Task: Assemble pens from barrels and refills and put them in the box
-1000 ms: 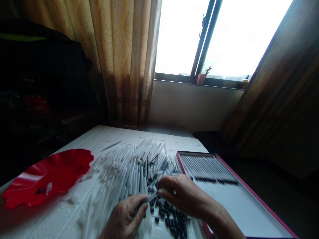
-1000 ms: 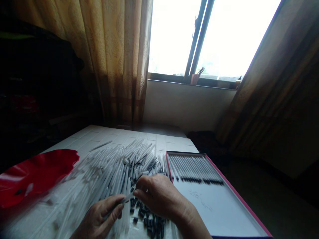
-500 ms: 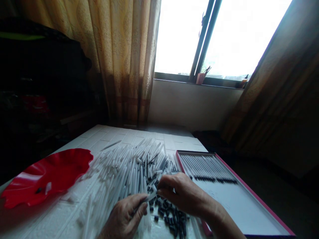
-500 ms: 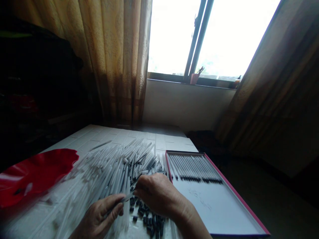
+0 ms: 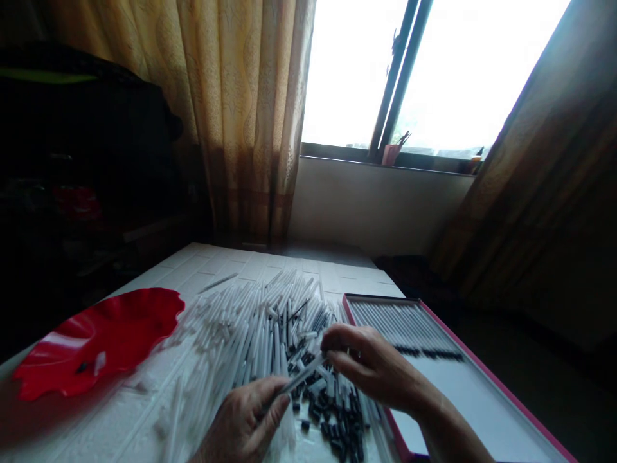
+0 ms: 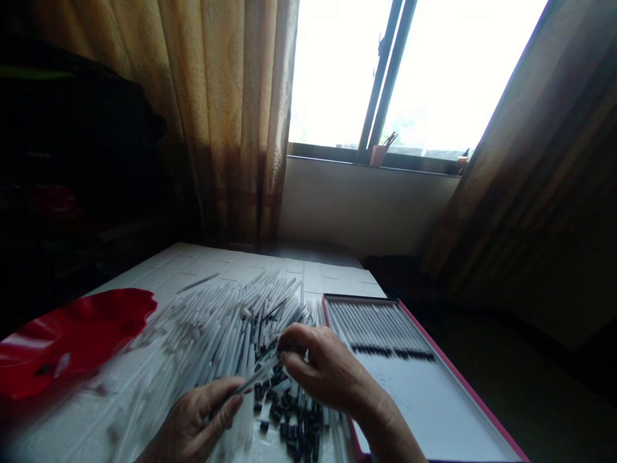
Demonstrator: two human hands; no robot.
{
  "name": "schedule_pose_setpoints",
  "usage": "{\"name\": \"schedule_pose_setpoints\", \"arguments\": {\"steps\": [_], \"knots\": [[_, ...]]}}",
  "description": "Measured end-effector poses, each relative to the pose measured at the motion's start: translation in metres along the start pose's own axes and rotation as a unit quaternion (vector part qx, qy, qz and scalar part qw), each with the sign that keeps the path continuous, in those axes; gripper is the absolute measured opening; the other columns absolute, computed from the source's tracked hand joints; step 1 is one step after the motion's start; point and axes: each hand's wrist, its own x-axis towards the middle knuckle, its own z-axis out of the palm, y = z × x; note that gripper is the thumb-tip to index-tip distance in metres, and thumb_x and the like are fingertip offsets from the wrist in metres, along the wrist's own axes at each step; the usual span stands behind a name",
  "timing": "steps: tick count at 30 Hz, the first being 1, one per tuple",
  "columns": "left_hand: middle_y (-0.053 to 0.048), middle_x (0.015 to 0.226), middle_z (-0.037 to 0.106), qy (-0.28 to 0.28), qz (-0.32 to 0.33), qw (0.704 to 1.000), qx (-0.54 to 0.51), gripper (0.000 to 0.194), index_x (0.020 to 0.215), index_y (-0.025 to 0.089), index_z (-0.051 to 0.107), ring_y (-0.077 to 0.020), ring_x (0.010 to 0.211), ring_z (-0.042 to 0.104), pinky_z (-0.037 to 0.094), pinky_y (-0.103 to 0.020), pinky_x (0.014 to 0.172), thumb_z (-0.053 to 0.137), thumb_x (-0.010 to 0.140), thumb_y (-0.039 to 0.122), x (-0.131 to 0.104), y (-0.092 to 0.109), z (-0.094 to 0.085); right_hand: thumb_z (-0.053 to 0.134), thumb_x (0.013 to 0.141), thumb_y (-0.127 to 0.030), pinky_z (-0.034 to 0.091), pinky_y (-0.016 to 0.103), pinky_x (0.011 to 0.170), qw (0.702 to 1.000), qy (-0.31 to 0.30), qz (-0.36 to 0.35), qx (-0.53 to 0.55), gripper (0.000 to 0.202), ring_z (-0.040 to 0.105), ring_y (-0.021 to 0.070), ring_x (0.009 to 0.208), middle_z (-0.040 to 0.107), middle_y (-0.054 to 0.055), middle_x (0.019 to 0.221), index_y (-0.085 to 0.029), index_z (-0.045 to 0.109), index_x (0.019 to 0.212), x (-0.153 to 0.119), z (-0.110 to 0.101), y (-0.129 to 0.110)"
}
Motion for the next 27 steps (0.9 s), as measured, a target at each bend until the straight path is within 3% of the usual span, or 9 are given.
{"name": "schedule_pose_setpoints", "arguments": {"steps": [3,6,9,12,15,18,20,24,27], "knots": [[0.001,0.083,0.076,-0.01,0.015,1.0,0.025,0.022,0.098,0.024,0.067,-0.0144,0.075,0.074,0.052,-0.017,0.066,0.045,0.101,0.025,0.0,0.0,0.002,0.063,0.082,-0.013,0.046,0.025,0.067,0.998,-0.013,-0.004,-0.057,0.019,0.064,0.0142,0.072,0.074,0.002,0.088,-0.02,0.071,0.098,-0.005,-0.001,-0.004],[-0.001,0.085,0.076,-0.025,0.037,0.996,0.076,0.021,0.1,0.023,0.065,-0.0167,0.078,0.075,0.053,-0.019,0.068,0.045,0.1,0.025,-0.001,-0.002,0.005,0.073,0.083,-0.021,0.046,0.032,0.08,0.986,-0.048,-0.035,-0.153,0.021,0.068,0.0208,0.089,0.076,0.003,0.099,-0.025,0.073,0.104,-0.007,0.012,-0.013],[-0.001,0.08,0.076,-0.029,0.063,0.989,0.128,0.018,0.093,0.022,0.064,-0.0171,0.073,0.075,0.052,-0.02,0.064,0.046,0.097,0.022,-0.004,-0.003,0.009,0.072,0.086,-0.025,0.043,0.032,0.073,0.96,-0.131,-0.033,-0.246,0.003,0.07,0.0223,0.079,0.076,0.002,0.082,-0.023,0.072,0.084,-0.007,0.035,-0.02],[-0.001,0.072,0.073,-0.029,0.07,0.985,0.152,0.017,0.081,0.022,0.061,-0.0175,0.065,0.073,0.051,-0.021,0.06,0.05,0.093,0.02,-0.005,-0.004,0.011,0.069,0.086,-0.019,0.038,0.028,0.06,0.948,-0.144,-0.029,-0.283,0.007,0.071,0.0206,0.07,0.075,0.001,0.078,-0.022,0.069,0.079,-0.012,0.052,-0.016],[0.0,0.07,0.073,-0.026,0.073,0.982,0.172,0.014,0.078,0.023,0.061,-0.0181,0.062,0.072,0.051,-0.023,0.06,0.055,0.091,0.021,-0.005,-0.003,0.011,0.065,0.083,-0.012,0.031,0.026,0.05,0.952,-0.121,-0.038,-0.28,0.011,0.07,0.0177,0.062,0.074,0.0,0.075,-0.021,0.064,0.078,-0.026,0.059,0.0],[0.0,0.077,0.076,-0.013,0.071,0.98,0.187,0.009,0.086,0.023,0.065,-0.0191,0.068,0.074,0.052,-0.024,0.064,0.058,0.091,0.022,-0.004,-0.002,0.009,0.056,0.089,-0.011,0.035,0.024,0.047,0.962,-0.076,-0.039,-0.258,0.016,0.068,0.0163,0.056,0.072,-0.001,0.071,-0.022,0.06,0.079,-0.043,0.061,0.025],[-0.001,0.078,0.077,-0.002,0.067,0.979,0.194,0.01,0.088,0.023,0.067,-0.0194,0.071,0.075,0.053,-0.024,0.065,0.058,0.092,0.022,-0.002,-0.003,0.006,0.048,0.096,-0.015,0.044,0.022,0.05,0.977,-0.037,-0.036,-0.206,0.018,0.07,0.0165,0.058,0.074,-0.001,0.074,-0.024,0.062,0.089,-0.053,0.063,0.043],[-0.002,0.076,0.077,0.02,0.054,0.977,0.207,0.02,0.085,0.022,0.068,-0.0186,0.07,0.075,0.052,-0.024,0.065,0.051,0.095,0.022,0.002,-0.005,-0.002,0.04,0.099,-0.017,0.059,0.026,0.074,0.991,0.068,-0.058,-0.103,0.032,0.077,0.0214,0.089,0.078,0.008,0.104,-0.025,0.061,0.123,-0.061,0.069,0.066],[-0.003,0.076,0.076,0.039,0.036,0.974,0.22,0.025,0.085,0.021,0.068,-0.0184,0.071,0.074,0.053,-0.024,0.065,0.047,0.097,0.024,0.009,-0.007,-0.01,0.039,0.098,-0.02,0.061,0.03,0.074,0.985,0.132,-0.064,-0.093,0.033,0.077,0.0237,0.087,0.079,0.01,0.101,-0.021,0.063,0.12,-0.059,0.073,0.071]]}}
